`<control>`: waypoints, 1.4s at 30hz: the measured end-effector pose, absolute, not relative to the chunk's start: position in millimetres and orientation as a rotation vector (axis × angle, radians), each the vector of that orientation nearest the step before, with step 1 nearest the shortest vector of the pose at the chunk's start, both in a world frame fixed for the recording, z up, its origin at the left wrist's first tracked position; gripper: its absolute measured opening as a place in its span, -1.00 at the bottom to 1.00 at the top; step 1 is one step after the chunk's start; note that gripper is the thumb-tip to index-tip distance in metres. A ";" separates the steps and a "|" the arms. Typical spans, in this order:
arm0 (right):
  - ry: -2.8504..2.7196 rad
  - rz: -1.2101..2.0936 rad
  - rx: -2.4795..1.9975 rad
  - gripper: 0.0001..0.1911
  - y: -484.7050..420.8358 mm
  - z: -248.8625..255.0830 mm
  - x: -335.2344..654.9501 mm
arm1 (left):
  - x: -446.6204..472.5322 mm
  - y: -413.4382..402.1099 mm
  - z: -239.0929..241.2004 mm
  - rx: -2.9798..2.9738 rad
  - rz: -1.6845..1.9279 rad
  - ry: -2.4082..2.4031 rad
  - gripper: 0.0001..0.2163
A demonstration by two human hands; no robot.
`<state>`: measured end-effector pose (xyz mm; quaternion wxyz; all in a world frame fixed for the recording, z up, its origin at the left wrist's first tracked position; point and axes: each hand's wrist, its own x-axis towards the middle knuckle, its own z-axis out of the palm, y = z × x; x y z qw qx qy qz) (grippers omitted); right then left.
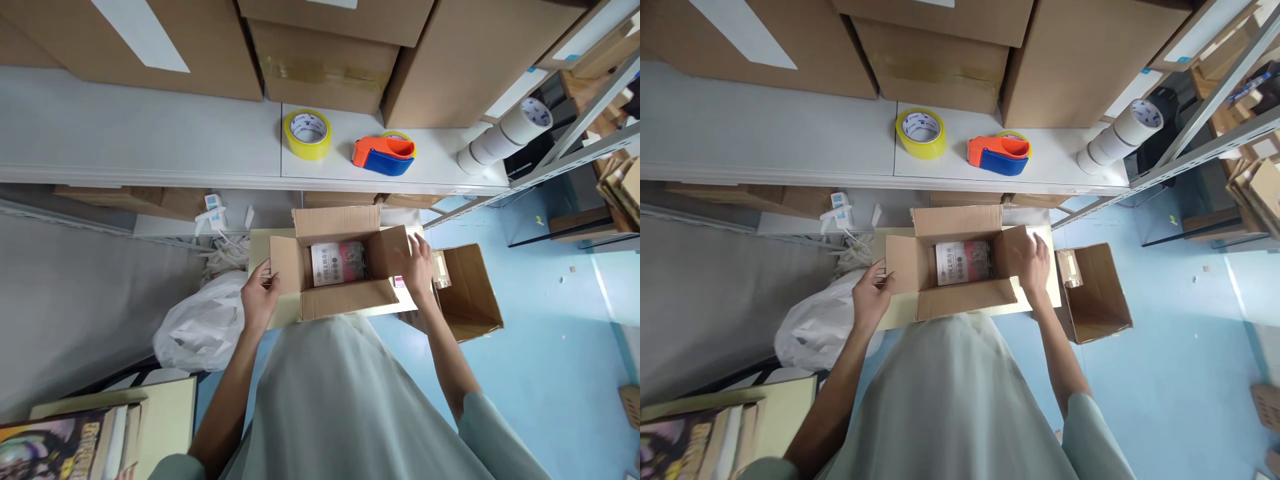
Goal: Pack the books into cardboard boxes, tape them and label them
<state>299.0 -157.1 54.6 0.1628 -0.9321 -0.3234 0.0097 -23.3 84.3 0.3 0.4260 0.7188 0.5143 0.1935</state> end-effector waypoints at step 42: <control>-0.849 0.703 -2.424 0.02 -111.3 8.7 303.7 | 27.0 139.0 -33.6 2.002 0.172 0.998 0.21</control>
